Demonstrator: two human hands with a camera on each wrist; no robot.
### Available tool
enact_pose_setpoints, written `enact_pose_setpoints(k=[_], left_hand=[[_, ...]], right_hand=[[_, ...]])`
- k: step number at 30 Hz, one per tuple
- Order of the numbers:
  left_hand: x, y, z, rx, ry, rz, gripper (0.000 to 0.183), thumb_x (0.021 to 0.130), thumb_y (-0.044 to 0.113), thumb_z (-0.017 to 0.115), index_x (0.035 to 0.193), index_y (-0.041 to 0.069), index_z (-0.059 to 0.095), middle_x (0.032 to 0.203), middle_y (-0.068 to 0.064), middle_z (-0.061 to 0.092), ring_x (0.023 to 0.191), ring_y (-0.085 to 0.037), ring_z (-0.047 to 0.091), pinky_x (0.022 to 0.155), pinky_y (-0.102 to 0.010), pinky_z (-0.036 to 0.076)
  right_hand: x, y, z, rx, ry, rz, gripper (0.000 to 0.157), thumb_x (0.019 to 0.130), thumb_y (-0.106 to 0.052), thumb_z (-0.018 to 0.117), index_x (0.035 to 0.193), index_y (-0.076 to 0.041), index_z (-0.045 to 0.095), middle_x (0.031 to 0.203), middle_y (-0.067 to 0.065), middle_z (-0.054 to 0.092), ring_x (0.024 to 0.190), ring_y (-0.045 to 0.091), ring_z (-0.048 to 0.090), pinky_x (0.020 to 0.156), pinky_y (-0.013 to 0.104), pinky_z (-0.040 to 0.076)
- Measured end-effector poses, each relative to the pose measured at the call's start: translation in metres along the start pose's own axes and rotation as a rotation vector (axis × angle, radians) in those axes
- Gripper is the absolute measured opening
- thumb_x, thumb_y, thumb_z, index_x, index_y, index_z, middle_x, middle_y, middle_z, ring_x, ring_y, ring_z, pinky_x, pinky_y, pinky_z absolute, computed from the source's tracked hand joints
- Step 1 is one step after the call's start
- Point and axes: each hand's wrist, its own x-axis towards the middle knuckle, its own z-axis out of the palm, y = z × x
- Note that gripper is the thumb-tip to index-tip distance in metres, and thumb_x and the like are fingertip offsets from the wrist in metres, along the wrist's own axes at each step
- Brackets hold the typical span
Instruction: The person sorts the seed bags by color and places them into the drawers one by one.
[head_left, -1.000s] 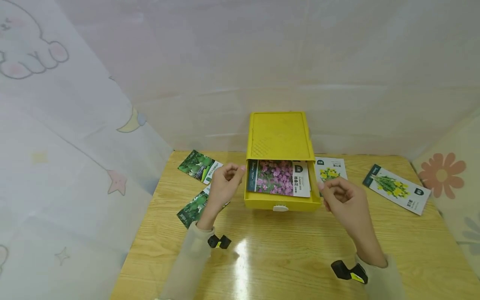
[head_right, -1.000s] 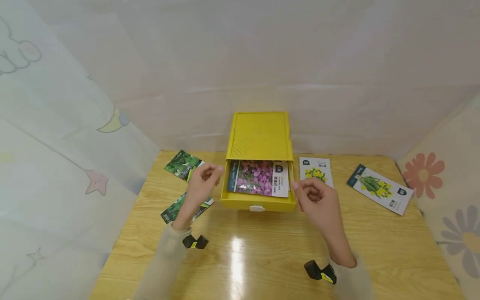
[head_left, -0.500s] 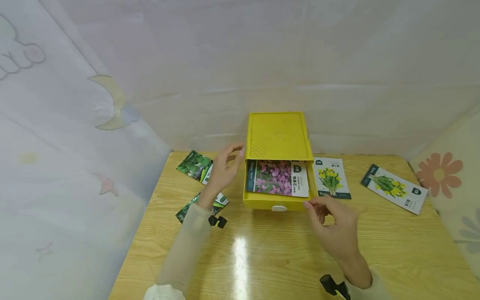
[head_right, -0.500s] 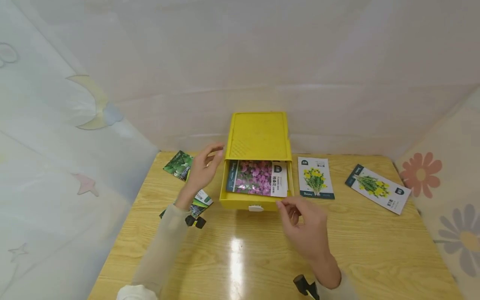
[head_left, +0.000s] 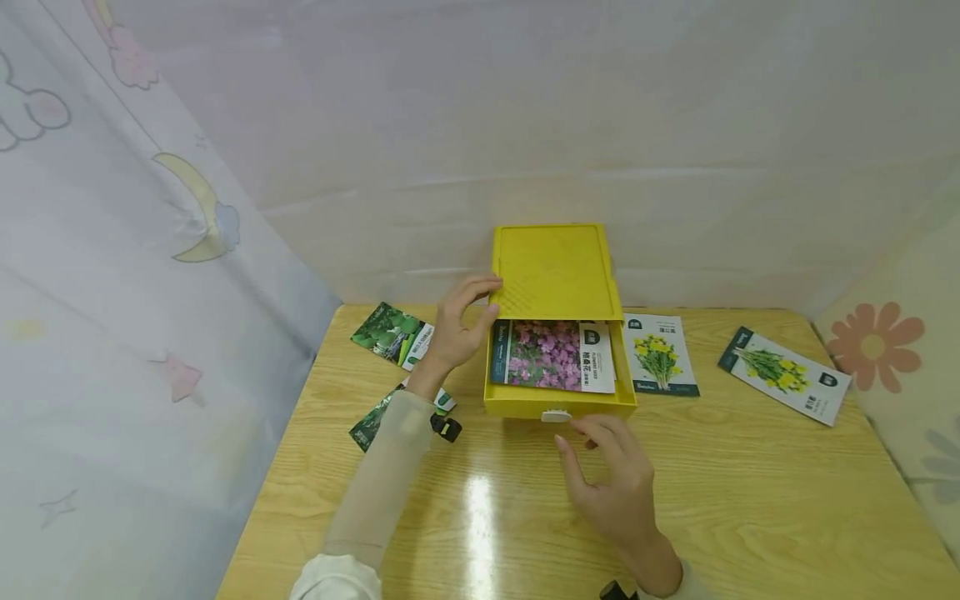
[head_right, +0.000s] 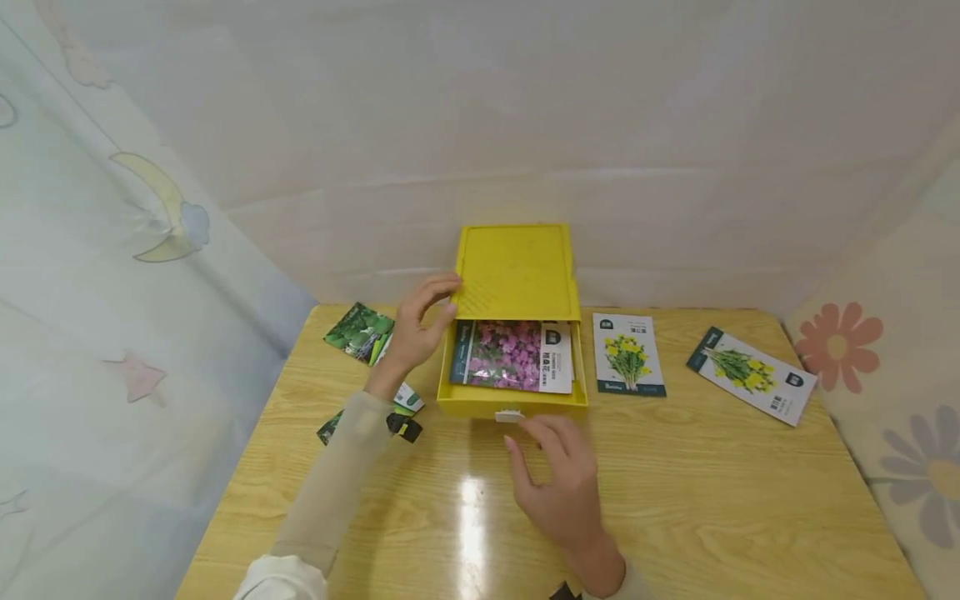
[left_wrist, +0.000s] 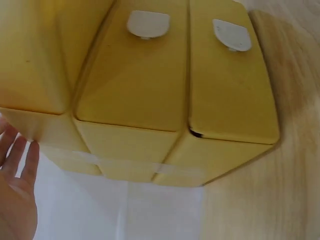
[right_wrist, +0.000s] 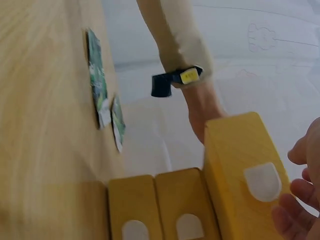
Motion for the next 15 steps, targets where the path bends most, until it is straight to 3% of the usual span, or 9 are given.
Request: enact_pose_setpoints(k=[7,15], left_hand=[[-0.001,-0.001,0.003,-0.022,0.02,0.048,0.028,0.085,-0.021,0.053,0.111,-0.016,0.06,0.116,-0.033,0.057,0.119,-0.052,0.047,0.104,-0.04,0.043],[-0.005,-0.003,0.007,-0.069,0.055,0.017,0.029,0.085,-0.023,0.051,0.111,-0.016,0.059,0.116,-0.034,0.056,0.121,-0.054,0.045,0.104,-0.043,0.042]], right_hand=[[-0.007,-0.01,0.017,0.01,0.094,0.006,0.022,0.084,-0.007,0.071,0.098,0.01,0.069,0.095,0.026,0.06,0.084,0.032,0.056,0.079,0.02,0.049],[-0.01,-0.014,0.032,0.017,0.178,0.039,0.025,0.079,0.001,0.071,0.101,0.012,0.068,0.102,0.033,0.054,0.091,0.038,0.053,0.088,0.026,0.046]])
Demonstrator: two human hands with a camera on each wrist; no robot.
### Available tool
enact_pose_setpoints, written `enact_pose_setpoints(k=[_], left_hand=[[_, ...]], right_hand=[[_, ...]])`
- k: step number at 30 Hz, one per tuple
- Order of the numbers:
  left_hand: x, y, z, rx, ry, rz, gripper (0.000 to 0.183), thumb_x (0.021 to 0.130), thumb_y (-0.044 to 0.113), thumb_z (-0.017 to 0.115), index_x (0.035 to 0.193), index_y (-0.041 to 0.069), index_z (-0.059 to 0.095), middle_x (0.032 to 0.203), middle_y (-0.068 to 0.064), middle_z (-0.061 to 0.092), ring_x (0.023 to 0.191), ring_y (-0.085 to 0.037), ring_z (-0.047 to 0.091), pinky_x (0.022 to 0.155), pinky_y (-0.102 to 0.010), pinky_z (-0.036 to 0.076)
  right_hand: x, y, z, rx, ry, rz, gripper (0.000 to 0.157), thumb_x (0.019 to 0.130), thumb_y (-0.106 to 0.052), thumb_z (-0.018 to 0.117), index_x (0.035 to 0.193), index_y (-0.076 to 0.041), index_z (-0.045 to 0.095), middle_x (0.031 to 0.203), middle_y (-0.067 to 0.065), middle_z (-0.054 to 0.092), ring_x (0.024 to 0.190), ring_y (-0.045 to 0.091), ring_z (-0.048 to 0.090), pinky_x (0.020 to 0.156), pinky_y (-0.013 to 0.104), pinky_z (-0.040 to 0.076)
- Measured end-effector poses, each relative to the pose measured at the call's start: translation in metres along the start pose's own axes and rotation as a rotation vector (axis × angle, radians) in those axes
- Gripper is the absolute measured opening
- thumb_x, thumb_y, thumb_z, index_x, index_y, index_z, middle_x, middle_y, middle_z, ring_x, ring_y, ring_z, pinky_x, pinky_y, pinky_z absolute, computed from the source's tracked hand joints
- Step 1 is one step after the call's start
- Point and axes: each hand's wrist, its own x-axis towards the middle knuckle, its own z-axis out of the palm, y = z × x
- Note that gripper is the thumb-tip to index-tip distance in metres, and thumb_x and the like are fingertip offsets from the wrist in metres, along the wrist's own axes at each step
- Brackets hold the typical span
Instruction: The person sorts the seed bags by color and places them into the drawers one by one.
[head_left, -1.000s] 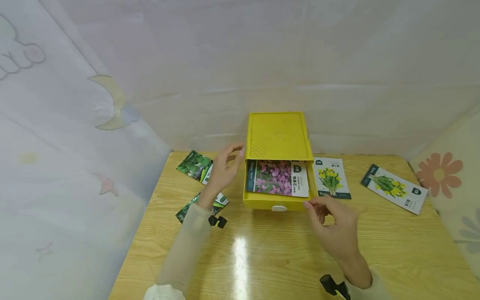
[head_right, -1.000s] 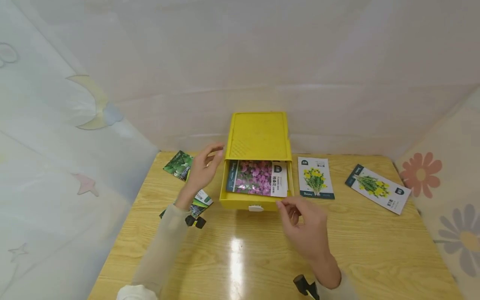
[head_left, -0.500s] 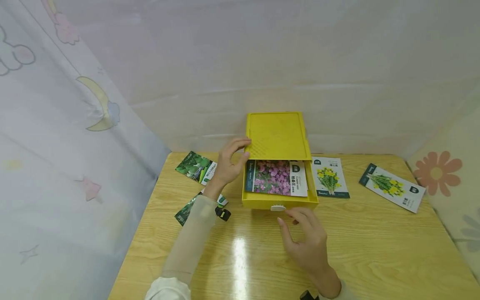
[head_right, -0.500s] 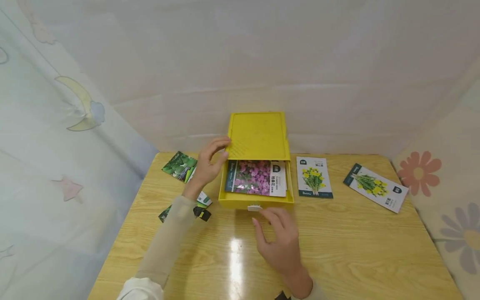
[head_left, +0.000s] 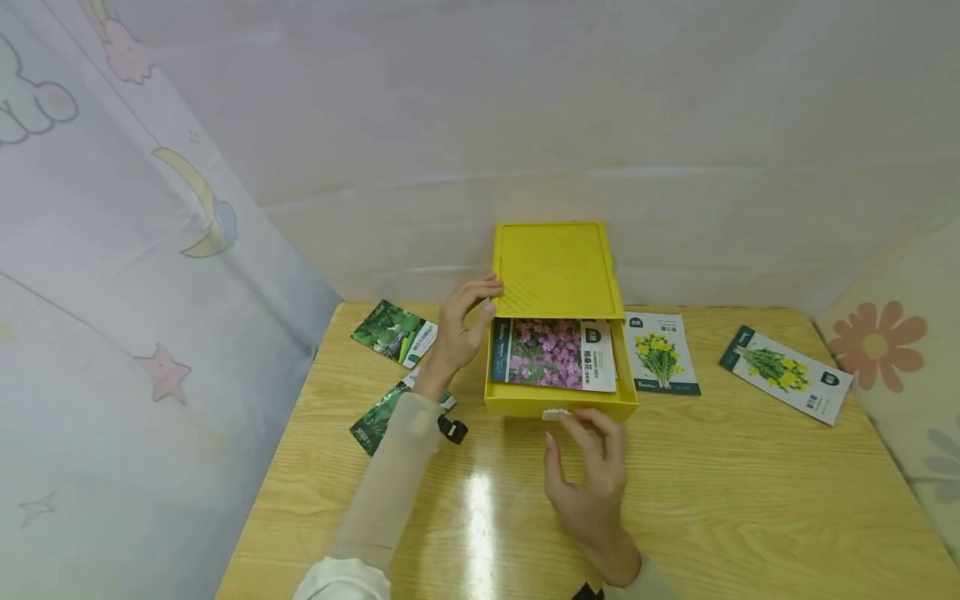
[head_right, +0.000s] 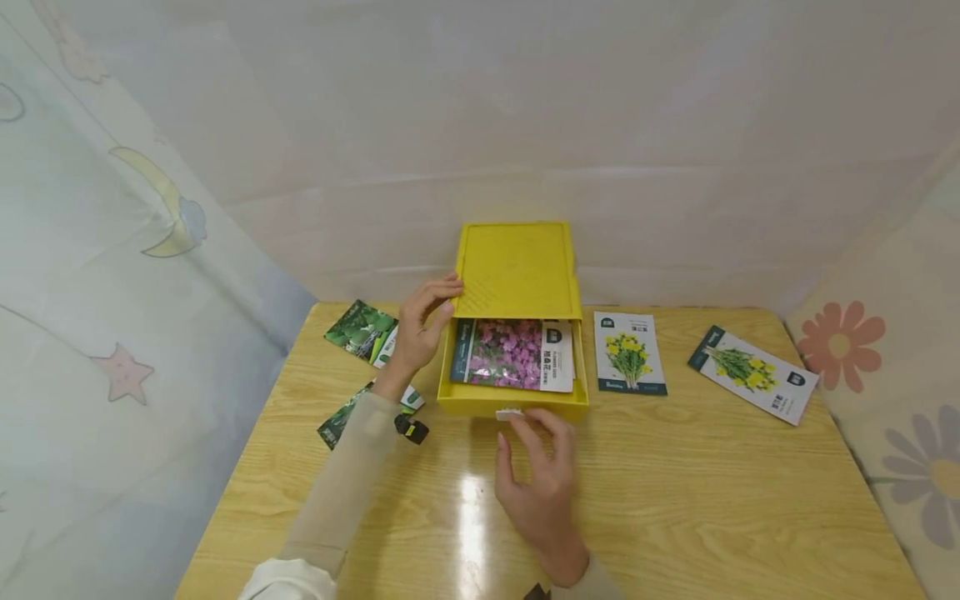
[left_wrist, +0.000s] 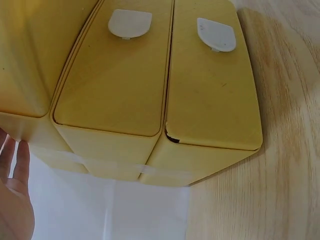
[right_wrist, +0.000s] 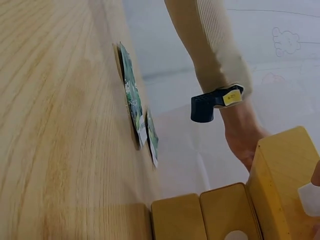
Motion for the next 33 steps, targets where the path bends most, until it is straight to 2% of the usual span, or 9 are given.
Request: enact_pose_setpoints(k=[10,15,20,27,33], left_hand=[[-0.001,-0.002,0.005,-0.007,0.043,0.005,0.027,0.086,-0.02,0.051,0.111,-0.016,0.06,0.117,-0.033,0.057,0.122,-0.05,0.047,0.102,-0.043,0.044],[0.0,-0.002,0.006,-0.015,0.053,0.002,0.027,0.086,-0.021,0.051,0.11,-0.016,0.06,0.116,-0.033,0.057,0.122,-0.05,0.047,0.101,-0.047,0.044],[0.0,-0.002,0.006,-0.022,0.058,-0.008,0.024,0.087,-0.017,0.051,0.11,-0.016,0.06,0.117,-0.033,0.056,0.122,-0.05,0.047,0.101,-0.05,0.043],[0.0,-0.002,0.006,-0.025,0.064,0.01,0.026,0.086,-0.02,0.051,0.11,-0.016,0.06,0.116,-0.034,0.056,0.12,-0.052,0.047,0.101,-0.05,0.044],[-0.002,-0.003,0.007,-0.014,0.067,0.015,0.024,0.086,-0.018,0.052,0.109,-0.016,0.06,0.115,-0.033,0.057,0.12,-0.05,0.048,0.102,-0.044,0.044]], right_hand=[[-0.014,0.016,0.013,-0.077,0.033,-0.073,0.028,0.08,0.001,0.069,0.105,0.013,0.068,0.102,0.03,0.057,0.093,0.04,0.052,0.087,0.032,0.046],[-0.019,0.025,0.017,-0.134,0.045,-0.103,0.023,0.081,-0.004,0.074,0.099,0.009,0.07,0.1,0.027,0.057,0.09,0.039,0.052,0.086,0.033,0.046],[-0.017,0.029,0.019,-0.175,0.05,-0.11,0.018,0.077,-0.003,0.076,0.092,0.006,0.072,0.096,0.025,0.058,0.086,0.038,0.053,0.083,0.031,0.046],[-0.011,0.029,0.019,-0.164,0.067,-0.123,0.016,0.071,0.0,0.075,0.087,0.005,0.072,0.09,0.024,0.059,0.079,0.038,0.052,0.072,0.035,0.045],[-0.012,0.031,0.018,-0.158,0.055,-0.104,0.02,0.066,0.002,0.075,0.086,0.004,0.073,0.09,0.022,0.061,0.078,0.036,0.052,0.068,0.037,0.042]])
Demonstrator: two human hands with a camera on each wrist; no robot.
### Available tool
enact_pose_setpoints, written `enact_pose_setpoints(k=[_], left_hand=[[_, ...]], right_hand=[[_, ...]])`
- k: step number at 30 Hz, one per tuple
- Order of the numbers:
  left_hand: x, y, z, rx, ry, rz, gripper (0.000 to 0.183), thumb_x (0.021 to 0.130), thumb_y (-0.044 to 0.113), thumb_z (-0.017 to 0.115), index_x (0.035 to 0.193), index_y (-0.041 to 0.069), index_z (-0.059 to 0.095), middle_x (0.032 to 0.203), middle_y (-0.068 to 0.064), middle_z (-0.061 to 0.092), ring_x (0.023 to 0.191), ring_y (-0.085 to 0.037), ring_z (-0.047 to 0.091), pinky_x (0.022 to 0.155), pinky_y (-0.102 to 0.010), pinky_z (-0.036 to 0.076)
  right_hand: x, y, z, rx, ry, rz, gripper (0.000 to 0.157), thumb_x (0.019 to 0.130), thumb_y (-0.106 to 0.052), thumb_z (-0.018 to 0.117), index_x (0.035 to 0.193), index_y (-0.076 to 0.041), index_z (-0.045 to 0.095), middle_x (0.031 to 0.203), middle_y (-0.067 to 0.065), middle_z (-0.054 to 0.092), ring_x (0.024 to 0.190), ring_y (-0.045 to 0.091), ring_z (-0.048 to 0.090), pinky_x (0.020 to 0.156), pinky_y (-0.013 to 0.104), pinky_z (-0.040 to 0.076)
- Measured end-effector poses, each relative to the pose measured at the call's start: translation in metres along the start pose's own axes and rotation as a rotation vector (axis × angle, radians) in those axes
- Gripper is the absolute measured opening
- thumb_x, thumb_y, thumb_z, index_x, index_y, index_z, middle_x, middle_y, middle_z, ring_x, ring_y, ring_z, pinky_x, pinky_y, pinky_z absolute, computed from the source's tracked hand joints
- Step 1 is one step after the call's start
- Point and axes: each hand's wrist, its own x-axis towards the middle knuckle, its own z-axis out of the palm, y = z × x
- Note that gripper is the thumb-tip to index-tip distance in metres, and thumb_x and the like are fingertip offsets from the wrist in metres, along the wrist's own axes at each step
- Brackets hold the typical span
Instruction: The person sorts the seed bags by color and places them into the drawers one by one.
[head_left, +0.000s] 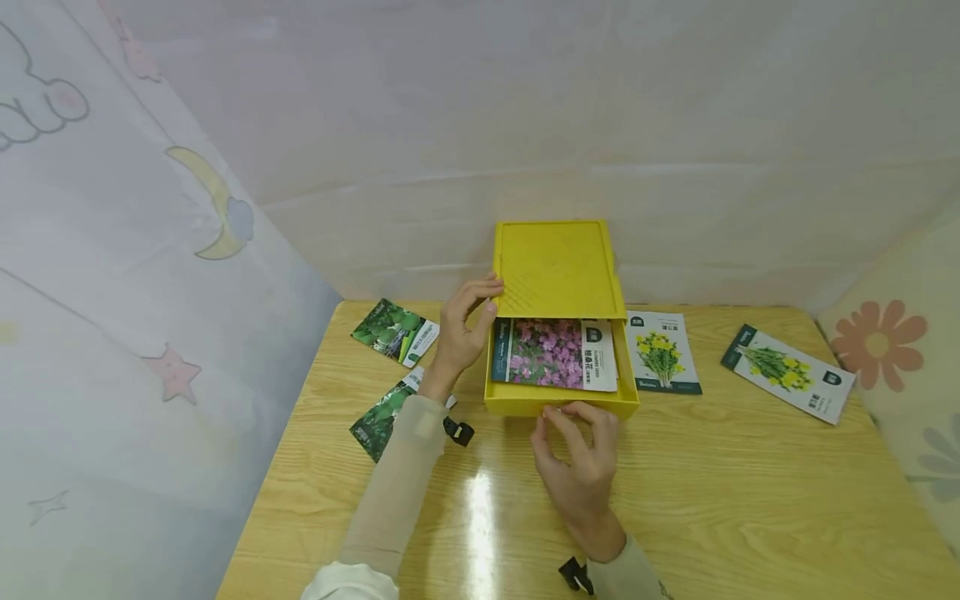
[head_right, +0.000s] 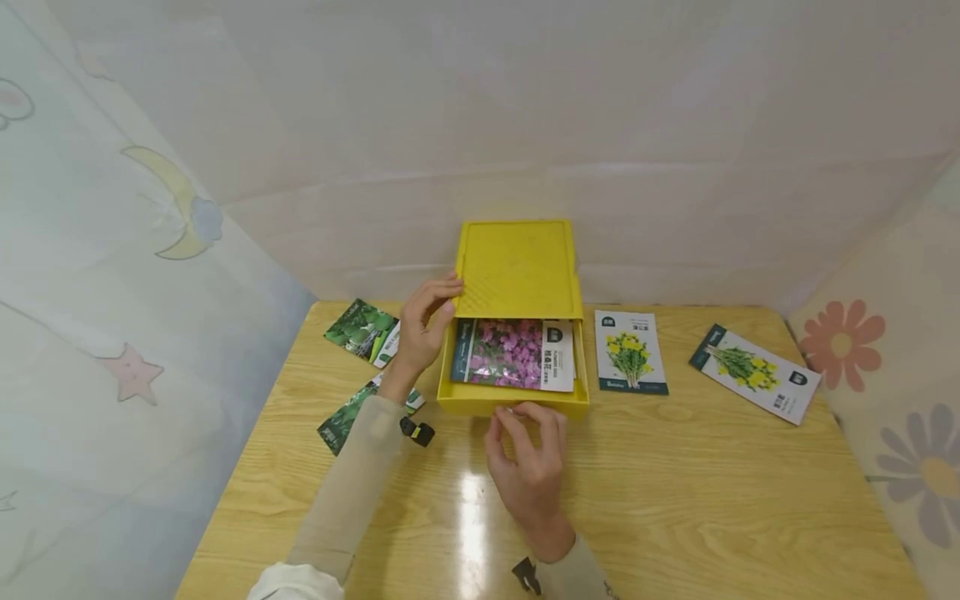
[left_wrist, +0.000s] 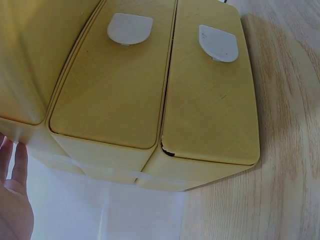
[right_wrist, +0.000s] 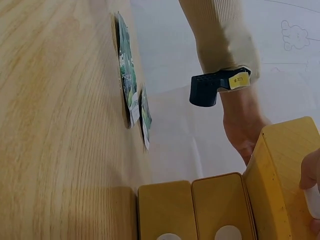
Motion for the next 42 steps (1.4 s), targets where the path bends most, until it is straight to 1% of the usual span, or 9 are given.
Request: enact_pose_setpoints(k=[4,9,16,23,27,28,36,39,42], left_hand=[[0.0,0.001,0.0,-0.002,0.001,0.003,0.025,0.086,-0.02,0.051,0.109,-0.016,0.06,0.115,-0.034,0.057,0.12,-0.051,0.048,0.101,-0.045,0.044],[0.0,0.002,0.0,-0.012,0.002,-0.012,0.025,0.085,-0.02,0.051,0.108,-0.017,0.06,0.115,-0.035,0.057,0.12,-0.052,0.048,0.101,-0.047,0.044],[-0.001,0.002,0.0,-0.017,0.002,-0.027,0.025,0.086,-0.019,0.051,0.109,-0.017,0.06,0.116,-0.035,0.056,0.121,-0.052,0.047,0.1,-0.053,0.043],[-0.002,0.002,0.0,-0.01,-0.003,-0.027,0.025,0.087,-0.019,0.051,0.11,-0.017,0.06,0.116,-0.034,0.057,0.121,-0.052,0.047,0.1,-0.052,0.044],[-0.002,0.003,0.0,-0.006,0.005,-0.027,0.024,0.086,-0.019,0.051,0.109,-0.017,0.06,0.116,-0.034,0.057,0.12,-0.051,0.048,0.099,-0.053,0.044],[-0.002,0.003,0.0,-0.001,0.009,-0.031,0.023,0.088,-0.017,0.052,0.109,-0.017,0.06,0.116,-0.033,0.058,0.121,-0.05,0.048,0.099,-0.052,0.044],[-0.001,0.003,0.0,-0.031,0.003,-0.036,0.024,0.086,-0.021,0.052,0.108,-0.018,0.06,0.116,-0.035,0.057,0.12,-0.052,0.047,0.097,-0.056,0.043],[0.0,0.004,-0.001,-0.037,-0.002,-0.043,0.024,0.086,-0.021,0.052,0.108,-0.018,0.061,0.116,-0.035,0.057,0.12,-0.052,0.047,0.097,-0.055,0.044],[0.0,0.004,-0.002,-0.035,-0.008,-0.048,0.023,0.086,-0.021,0.052,0.108,-0.018,0.061,0.116,-0.035,0.057,0.12,-0.052,0.047,0.098,-0.052,0.045]], right_hand=[[0.0,0.001,0.0,-0.001,-0.009,0.01,0.021,0.066,0.002,0.075,0.086,0.004,0.073,0.09,0.022,0.061,0.078,0.036,0.052,0.07,0.036,0.043],[0.002,0.003,0.001,0.001,-0.018,0.014,0.022,0.065,0.003,0.074,0.087,0.005,0.073,0.091,0.022,0.061,0.079,0.036,0.052,0.073,0.033,0.044],[0.004,0.005,0.003,0.01,-0.025,0.022,0.023,0.063,0.004,0.075,0.086,0.005,0.073,0.09,0.022,0.061,0.079,0.036,0.051,0.073,0.032,0.044],[0.004,0.007,0.006,0.011,-0.024,0.025,0.022,0.064,0.004,0.074,0.086,0.005,0.073,0.09,0.022,0.06,0.078,0.036,0.051,0.072,0.032,0.045],[0.004,0.01,0.008,0.006,-0.028,0.027,0.022,0.065,0.003,0.075,0.087,0.005,0.073,0.091,0.022,0.061,0.078,0.036,0.051,0.071,0.032,0.044],[0.004,0.01,0.008,0.003,-0.031,0.028,0.022,0.065,0.003,0.075,0.087,0.004,0.073,0.091,0.022,0.061,0.079,0.036,0.051,0.072,0.032,0.044],[0.004,0.016,0.01,0.005,-0.044,0.041,0.024,0.065,0.003,0.076,0.089,0.003,0.073,0.094,0.021,0.061,0.081,0.035,0.051,0.075,0.032,0.043],[0.005,0.018,0.011,0.016,-0.045,0.041,0.024,0.065,0.003,0.076,0.089,0.003,0.074,0.094,0.021,0.061,0.081,0.036,0.051,0.075,0.032,0.043],[0.005,0.02,0.012,0.019,-0.045,0.042,0.024,0.065,0.003,0.076,0.089,0.003,0.073,0.094,0.021,0.061,0.081,0.036,0.051,0.075,0.031,0.043]])
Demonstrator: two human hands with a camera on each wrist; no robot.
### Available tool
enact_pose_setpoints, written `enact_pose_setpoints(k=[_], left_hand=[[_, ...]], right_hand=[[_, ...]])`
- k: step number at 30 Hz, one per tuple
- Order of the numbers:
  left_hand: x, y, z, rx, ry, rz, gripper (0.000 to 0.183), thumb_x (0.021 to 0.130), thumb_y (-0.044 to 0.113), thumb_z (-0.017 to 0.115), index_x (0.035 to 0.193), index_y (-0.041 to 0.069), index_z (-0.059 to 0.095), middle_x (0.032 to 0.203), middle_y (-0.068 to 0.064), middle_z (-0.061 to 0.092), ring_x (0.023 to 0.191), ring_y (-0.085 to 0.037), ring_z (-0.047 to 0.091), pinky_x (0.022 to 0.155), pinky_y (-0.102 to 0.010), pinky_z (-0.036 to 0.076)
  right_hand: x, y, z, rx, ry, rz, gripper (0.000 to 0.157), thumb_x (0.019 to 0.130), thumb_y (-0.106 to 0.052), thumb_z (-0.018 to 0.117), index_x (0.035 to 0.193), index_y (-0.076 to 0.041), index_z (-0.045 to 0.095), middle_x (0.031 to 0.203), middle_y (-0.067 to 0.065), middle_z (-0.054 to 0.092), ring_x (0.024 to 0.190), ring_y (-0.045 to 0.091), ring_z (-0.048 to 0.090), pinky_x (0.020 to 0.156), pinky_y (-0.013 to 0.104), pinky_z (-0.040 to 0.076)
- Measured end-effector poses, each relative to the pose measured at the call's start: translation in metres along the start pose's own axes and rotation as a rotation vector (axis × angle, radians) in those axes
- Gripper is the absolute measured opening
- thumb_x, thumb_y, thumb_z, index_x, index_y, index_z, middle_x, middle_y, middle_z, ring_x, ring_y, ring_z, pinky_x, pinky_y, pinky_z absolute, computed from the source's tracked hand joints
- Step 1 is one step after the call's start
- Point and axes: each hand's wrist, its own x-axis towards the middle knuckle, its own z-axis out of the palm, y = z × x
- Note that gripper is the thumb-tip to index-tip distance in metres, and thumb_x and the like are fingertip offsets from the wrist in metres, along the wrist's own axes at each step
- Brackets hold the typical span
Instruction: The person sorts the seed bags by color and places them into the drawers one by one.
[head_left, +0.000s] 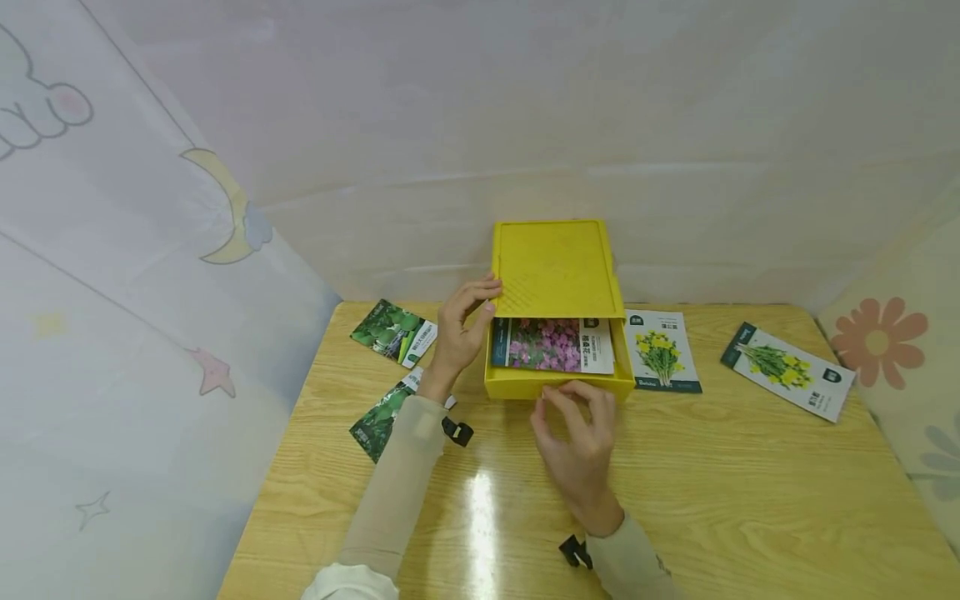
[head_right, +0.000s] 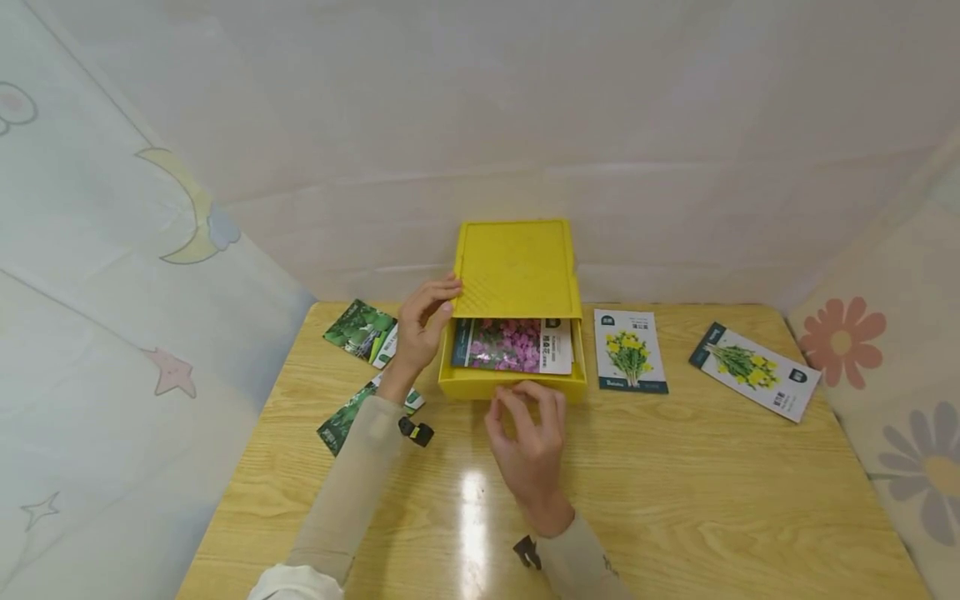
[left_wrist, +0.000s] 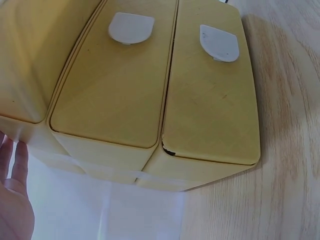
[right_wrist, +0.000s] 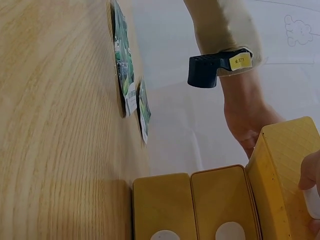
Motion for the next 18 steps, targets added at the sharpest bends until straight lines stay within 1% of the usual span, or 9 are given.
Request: enact_pose_setpoints(k=[6,12,15,18], left_hand=[[0.002,0.0,0.0,-0.01,-0.003,-0.012,0.021,0.087,-0.02,0.052,0.106,-0.018,0.062,0.114,-0.035,0.057,0.12,-0.052,0.048,0.098,-0.046,0.047],[0.003,-0.003,-0.001,-0.031,0.013,-0.029,0.018,0.089,-0.019,0.053,0.104,-0.017,0.063,0.112,-0.035,0.058,0.119,-0.051,0.049,0.096,-0.042,0.049],[0.002,-0.005,-0.001,-0.035,0.019,-0.023,0.018,0.089,-0.019,0.052,0.103,-0.017,0.063,0.112,-0.035,0.059,0.119,-0.051,0.049,0.095,-0.041,0.05],[0.001,-0.007,-0.001,-0.04,0.02,-0.019,0.019,0.089,-0.02,0.052,0.103,-0.017,0.063,0.112,-0.034,0.059,0.118,-0.052,0.049,0.094,-0.044,0.05]], right_hand=[[0.002,0.003,0.001,-0.013,-0.013,0.017,0.025,0.064,0.004,0.076,0.089,0.002,0.073,0.095,0.021,0.061,0.081,0.036,0.051,0.075,0.031,0.043],[0.005,0.007,0.004,-0.021,-0.022,0.024,0.024,0.065,0.004,0.077,0.089,0.002,0.073,0.094,0.02,0.061,0.082,0.035,0.051,0.075,0.031,0.043],[0.007,0.009,0.005,-0.019,-0.026,0.024,0.024,0.065,0.005,0.077,0.089,0.002,0.073,0.094,0.02,0.061,0.082,0.035,0.051,0.075,0.03,0.043],[0.009,0.012,0.007,-0.018,-0.028,0.023,0.025,0.065,0.005,0.077,0.089,0.001,0.073,0.095,0.019,0.061,0.082,0.035,0.052,0.075,0.03,0.044]])
